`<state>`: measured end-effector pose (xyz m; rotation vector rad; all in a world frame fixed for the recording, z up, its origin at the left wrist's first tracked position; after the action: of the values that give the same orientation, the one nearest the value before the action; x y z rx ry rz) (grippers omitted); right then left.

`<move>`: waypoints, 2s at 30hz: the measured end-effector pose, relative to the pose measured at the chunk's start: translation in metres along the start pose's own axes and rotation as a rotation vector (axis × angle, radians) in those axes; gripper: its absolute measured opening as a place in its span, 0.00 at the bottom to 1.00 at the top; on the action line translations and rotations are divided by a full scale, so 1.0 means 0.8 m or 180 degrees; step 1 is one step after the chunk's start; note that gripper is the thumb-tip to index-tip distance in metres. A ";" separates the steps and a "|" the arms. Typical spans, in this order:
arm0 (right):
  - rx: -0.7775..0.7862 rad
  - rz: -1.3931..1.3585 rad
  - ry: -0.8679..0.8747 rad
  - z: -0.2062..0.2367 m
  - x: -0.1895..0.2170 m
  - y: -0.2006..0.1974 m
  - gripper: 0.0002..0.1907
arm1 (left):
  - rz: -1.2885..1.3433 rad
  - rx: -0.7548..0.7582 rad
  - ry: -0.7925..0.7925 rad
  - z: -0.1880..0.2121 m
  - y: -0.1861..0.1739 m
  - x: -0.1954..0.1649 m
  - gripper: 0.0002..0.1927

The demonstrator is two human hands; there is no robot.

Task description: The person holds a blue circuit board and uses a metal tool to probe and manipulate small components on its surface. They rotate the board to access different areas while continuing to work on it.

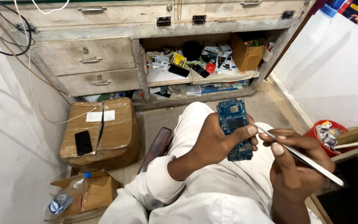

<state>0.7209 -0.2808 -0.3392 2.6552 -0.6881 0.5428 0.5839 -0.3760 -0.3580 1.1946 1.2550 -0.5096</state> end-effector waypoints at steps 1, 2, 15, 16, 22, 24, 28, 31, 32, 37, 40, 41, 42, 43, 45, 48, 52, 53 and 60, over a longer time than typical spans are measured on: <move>0.0035 0.0062 0.0026 0.000 -0.001 -0.001 0.02 | -0.0072 -0.0040 -0.0008 0.000 -0.002 -0.001 0.13; 0.0016 0.0038 0.0109 0.000 -0.004 -0.003 0.03 | -0.0146 -0.0074 -0.0012 0.001 -0.004 -0.003 0.13; 0.0072 0.0157 0.0149 0.003 -0.010 -0.004 0.04 | -0.0222 -0.0295 0.0085 0.005 -0.019 -0.026 0.12; 0.0052 0.0197 0.0078 0.003 -0.006 -0.006 0.04 | -0.0133 -0.0303 0.0195 0.006 -0.020 -0.032 0.12; 0.0028 0.0149 -0.0222 0.001 0.007 -0.010 0.03 | -0.0039 -0.0397 0.0156 0.017 -0.023 -0.041 0.11; 0.0105 0.0237 -0.0353 0.001 0.010 -0.007 0.03 | 0.0069 -0.0331 0.0188 0.015 -0.021 -0.043 0.11; 0.0159 0.0299 -0.0332 0.009 0.009 -0.006 0.05 | 0.0215 -0.0235 0.0158 0.013 -0.017 -0.039 0.11; 0.0195 0.0338 -0.0367 0.014 0.007 -0.005 0.06 | 0.0237 -0.0241 0.0135 0.011 -0.019 -0.036 0.11; 0.0210 0.0327 -0.0348 0.018 0.006 -0.004 0.07 | 0.0258 -0.0249 0.0112 0.011 -0.020 -0.034 0.11; 0.0039 0.0273 -0.0658 0.039 0.009 0.000 0.09 | 0.0579 0.0052 0.0407 0.014 -0.016 -0.038 0.14; -0.0003 0.0409 -0.0674 0.052 0.009 0.002 0.11 | 0.0642 0.0065 0.0462 0.017 -0.017 -0.037 0.17; -0.0003 0.0468 -0.0656 0.054 0.008 0.003 0.12 | 0.0656 0.0054 0.0473 0.018 -0.018 -0.036 0.17; -0.0002 0.0528 -0.0641 0.055 0.007 0.003 0.12 | 0.0664 0.0048 0.0464 0.019 -0.018 -0.035 0.17; 0.0011 0.0584 -0.0700 0.055 0.009 0.004 0.12 | 0.0669 0.0045 0.0461 0.019 -0.018 -0.034 0.17; 0.0039 0.0692 -0.0822 0.053 0.013 0.007 0.11 | 0.0632 0.0025 0.0471 0.019 -0.019 -0.034 0.17; 0.0067 0.0885 -0.0843 0.050 0.016 0.009 0.12 | 0.0569 -0.0025 0.0471 0.020 -0.020 -0.033 0.17; 0.0144 0.0996 -0.0801 0.047 0.021 0.013 0.13 | 0.0661 -0.0014 0.0468 0.020 -0.021 -0.033 0.18; 0.0159 0.0970 -0.0800 0.046 0.022 0.013 0.13 | 0.0702 -0.0007 0.0465 0.020 -0.021 -0.032 0.19; 0.0577 0.1154 -0.0790 0.044 0.032 0.025 0.12 | 0.0992 0.0127 0.0366 0.013 -0.021 -0.021 0.16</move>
<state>0.7410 -0.3217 -0.3540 2.8082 -1.2651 0.3834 0.5697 -0.3964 -0.3507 1.4393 1.1309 -0.2395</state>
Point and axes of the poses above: each hand's wrist, its own z-axis away from the middle knuckle, its own y-axis out of the palm, x = y × z, the point moved 9 cm from there along -z, towards the middle knuckle, and after that the axes turned 15 degrees about -y, right-handed, at the moved point
